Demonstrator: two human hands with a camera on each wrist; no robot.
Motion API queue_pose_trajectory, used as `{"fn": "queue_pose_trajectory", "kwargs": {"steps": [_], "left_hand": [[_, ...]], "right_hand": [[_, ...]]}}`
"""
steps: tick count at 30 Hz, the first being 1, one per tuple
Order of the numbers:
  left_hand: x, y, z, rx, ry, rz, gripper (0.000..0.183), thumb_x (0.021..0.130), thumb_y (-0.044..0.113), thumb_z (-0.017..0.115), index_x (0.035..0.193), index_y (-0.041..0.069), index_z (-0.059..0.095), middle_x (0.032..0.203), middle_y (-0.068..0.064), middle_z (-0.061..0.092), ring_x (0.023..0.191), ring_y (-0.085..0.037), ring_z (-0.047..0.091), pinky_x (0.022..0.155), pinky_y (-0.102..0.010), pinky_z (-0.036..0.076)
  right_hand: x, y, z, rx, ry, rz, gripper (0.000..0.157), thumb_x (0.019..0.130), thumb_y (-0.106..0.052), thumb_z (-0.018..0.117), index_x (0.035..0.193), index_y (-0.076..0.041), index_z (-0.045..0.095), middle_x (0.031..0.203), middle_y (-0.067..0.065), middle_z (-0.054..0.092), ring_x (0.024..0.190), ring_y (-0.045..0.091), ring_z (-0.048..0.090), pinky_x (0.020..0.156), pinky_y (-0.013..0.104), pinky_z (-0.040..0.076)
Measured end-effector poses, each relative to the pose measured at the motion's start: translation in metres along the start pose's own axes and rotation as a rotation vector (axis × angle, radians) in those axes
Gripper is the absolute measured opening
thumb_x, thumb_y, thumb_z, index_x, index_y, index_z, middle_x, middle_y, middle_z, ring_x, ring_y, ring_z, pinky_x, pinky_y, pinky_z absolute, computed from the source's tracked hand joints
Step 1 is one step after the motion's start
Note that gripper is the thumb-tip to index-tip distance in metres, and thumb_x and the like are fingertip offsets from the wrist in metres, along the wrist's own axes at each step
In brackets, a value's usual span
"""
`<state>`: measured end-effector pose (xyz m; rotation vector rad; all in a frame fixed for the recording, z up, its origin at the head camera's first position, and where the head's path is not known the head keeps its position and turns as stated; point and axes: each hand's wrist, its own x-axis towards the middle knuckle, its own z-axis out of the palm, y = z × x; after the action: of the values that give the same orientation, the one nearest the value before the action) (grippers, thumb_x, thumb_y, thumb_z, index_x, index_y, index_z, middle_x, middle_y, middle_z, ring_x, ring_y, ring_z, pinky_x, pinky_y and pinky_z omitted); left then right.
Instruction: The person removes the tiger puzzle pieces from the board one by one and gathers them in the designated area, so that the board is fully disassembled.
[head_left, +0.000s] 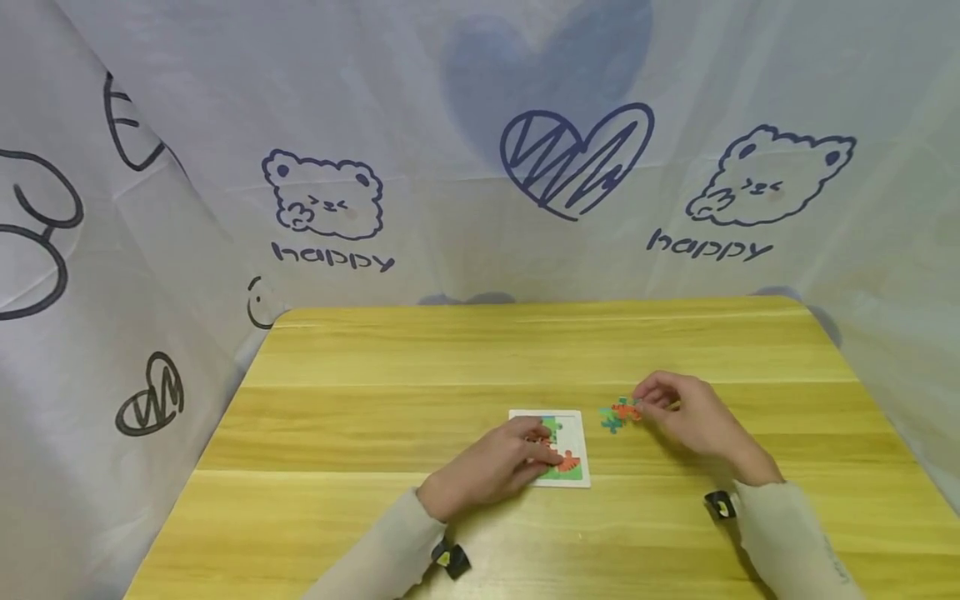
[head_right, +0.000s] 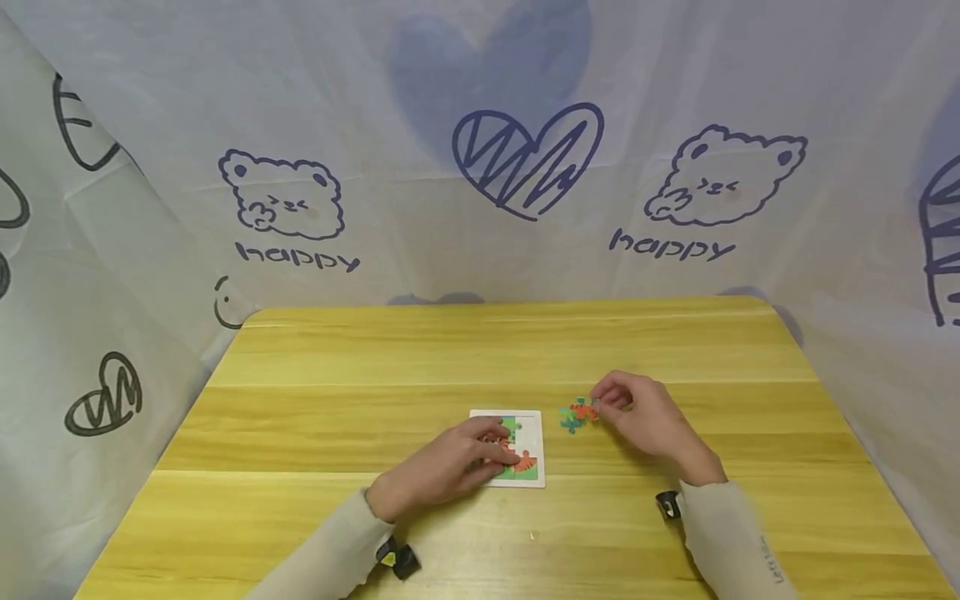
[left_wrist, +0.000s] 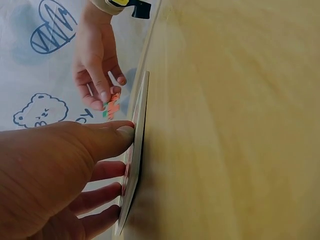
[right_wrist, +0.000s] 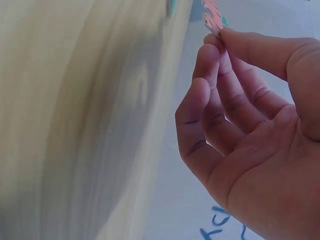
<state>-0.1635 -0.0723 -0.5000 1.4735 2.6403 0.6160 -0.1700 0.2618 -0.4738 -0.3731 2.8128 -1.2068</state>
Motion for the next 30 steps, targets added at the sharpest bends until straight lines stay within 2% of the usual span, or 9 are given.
{"fn": "queue_pose_trajectory", "kwargs": {"steps": [5,14,24,30], "left_hand": [[-0.001,0.001,-0.001,0.003,-0.018,-0.015,0.025,0.111,0.023,0.066,0.13,0.018,0.082,0.138,-0.007,0.072,0.135,-0.022,0.063,0.124,-0.034,0.05],[-0.003,0.002,-0.001,0.006,-0.023,-0.045,0.026,0.11,0.021,0.067,0.133,0.019,0.08,0.143,-0.008,0.069,0.134,-0.021,0.063,0.119,-0.031,0.053],[-0.003,0.002,-0.001,0.018,-0.007,-0.034,0.025,0.109,0.02,0.07,0.132,0.019,0.081,0.142,-0.01,0.068,0.134,-0.021,0.064,0.118,-0.031,0.054],[-0.003,0.001,-0.001,0.009,-0.005,-0.017,0.025,0.109,0.019,0.069,0.131,0.019,0.081,0.14,-0.009,0.069,0.132,-0.022,0.064,0.118,-0.033,0.054]], "right_hand": [[0.001,0.011,-0.006,-0.012,-0.013,0.013,0.01,0.103,-0.006,0.073,0.112,-0.007,0.078,0.1,0.005,0.077,0.089,0.012,0.067,0.077,0.022,0.057],[0.0,0.019,-0.003,-0.035,-0.043,0.064,0.01,0.103,-0.007,0.073,0.11,-0.004,0.079,0.097,0.005,0.076,0.086,0.013,0.065,0.073,0.023,0.054],[-0.001,0.021,-0.003,-0.047,-0.046,0.058,0.014,0.107,-0.011,0.069,0.115,-0.003,0.077,0.099,0.005,0.075,0.085,0.012,0.061,0.072,0.024,0.052],[-0.001,0.02,-0.001,-0.051,-0.059,0.046,0.014,0.102,-0.014,0.076,0.112,-0.004,0.077,0.098,0.003,0.075,0.086,0.012,0.064,0.074,0.023,0.054]]}}
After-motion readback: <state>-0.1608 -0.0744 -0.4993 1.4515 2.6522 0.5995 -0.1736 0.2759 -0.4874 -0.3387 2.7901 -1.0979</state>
